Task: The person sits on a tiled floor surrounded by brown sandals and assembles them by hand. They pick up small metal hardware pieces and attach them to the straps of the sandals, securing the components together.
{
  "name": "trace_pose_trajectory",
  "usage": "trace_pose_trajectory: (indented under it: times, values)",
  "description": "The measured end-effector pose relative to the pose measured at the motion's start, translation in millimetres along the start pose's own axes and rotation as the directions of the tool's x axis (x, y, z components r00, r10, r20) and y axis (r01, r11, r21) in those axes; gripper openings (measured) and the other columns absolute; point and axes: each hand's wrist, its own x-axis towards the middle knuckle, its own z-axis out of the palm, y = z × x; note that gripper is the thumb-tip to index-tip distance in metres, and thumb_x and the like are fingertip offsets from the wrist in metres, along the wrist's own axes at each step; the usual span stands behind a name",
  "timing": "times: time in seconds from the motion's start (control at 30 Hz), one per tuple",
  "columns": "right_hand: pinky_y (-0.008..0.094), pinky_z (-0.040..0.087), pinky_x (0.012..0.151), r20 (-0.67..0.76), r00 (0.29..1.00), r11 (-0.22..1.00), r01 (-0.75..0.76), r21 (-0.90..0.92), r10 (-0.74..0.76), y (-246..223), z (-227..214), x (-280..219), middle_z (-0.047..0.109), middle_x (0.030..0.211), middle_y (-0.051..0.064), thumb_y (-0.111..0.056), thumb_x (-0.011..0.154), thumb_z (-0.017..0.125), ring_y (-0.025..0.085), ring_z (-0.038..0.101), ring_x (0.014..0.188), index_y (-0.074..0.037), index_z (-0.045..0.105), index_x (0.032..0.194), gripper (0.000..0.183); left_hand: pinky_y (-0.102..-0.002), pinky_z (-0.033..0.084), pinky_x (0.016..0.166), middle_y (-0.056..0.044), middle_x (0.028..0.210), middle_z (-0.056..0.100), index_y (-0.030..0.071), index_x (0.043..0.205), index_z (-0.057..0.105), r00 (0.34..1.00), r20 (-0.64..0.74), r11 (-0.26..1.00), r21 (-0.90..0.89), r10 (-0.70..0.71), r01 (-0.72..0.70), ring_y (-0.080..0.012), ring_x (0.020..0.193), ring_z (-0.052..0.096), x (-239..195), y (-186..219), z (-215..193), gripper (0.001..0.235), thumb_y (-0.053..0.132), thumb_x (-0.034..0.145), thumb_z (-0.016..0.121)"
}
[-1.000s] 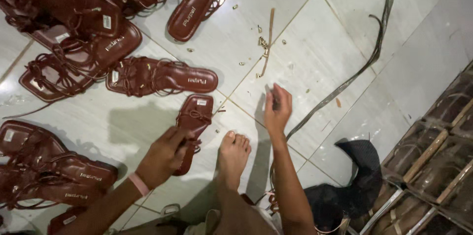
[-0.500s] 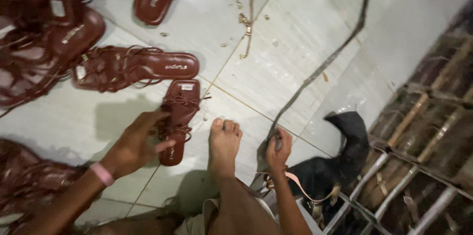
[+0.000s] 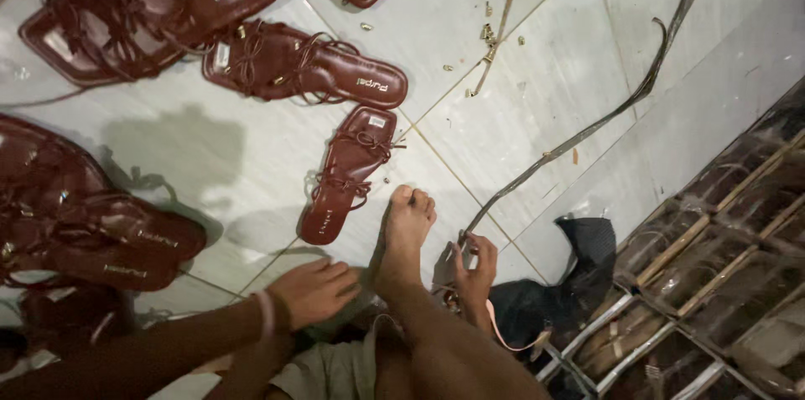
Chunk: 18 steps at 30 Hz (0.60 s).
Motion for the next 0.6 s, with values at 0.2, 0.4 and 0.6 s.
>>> trace_pose_trajectory:
  times: [0.2, 0.4, 0.6]
  values:
    - [0.03, 0.058, 0.078, -0.05, 0.991, 0.992, -0.118, 0.043, 0.12, -5, 16, -4, 0.07, 0.11, 0.01, -0.009, 0.087, 0.081, 0.018, 0.07, 0.094, -0.006, 0.074, 0.116, 0.03, -0.037, 0.051, 0.08, -0.011, 0.115, 0.062, 0.007, 0.108, 0.073, 0.984, 0.15, 0.995, 0.001, -0.096, 0.097, -0.0298, 0.105, 0.056, 15, 6, 70, 0.028, 0.012, 0.085, 0.058]
    - [0.03, 0.058, 0.078, -0.119, 0.983, 0.989, -0.137, 0.051, 0.142, 7, 30, 1, 0.072, 0.102, 0.009, -0.009, 0.087, 0.082, 0.017, 0.069, 0.088, -0.005, 0.075, 0.113, 0.027, -0.038, 0.053, 0.078, -0.009, 0.112, 0.061, 0.009, 0.117, 0.064, 0.993, 0.058, 0.994, 0.031, -0.108, 0.106, -0.0269, 0.093, 0.059, 9, -15, 98, 0.032, 0.016, 0.086, 0.062]
    - [0.03, 0.056, 0.071, -0.087, 0.95, 0.938, -0.276, 0.208, 0.299, 8, 33, 7, 0.071, 0.097, 0.008, -0.013, 0.092, 0.078, 0.014, 0.064, 0.084, -0.003, 0.073, 0.106, 0.018, -0.036, 0.052, 0.079, -0.011, 0.111, 0.062, 0.009, 0.123, 0.06, 0.99, 0.099, 0.993, 0.069, -0.102, 0.096, -0.0266, 0.092, 0.062, 11, -15, 97, 0.04, 0.015, 0.084, 0.062]
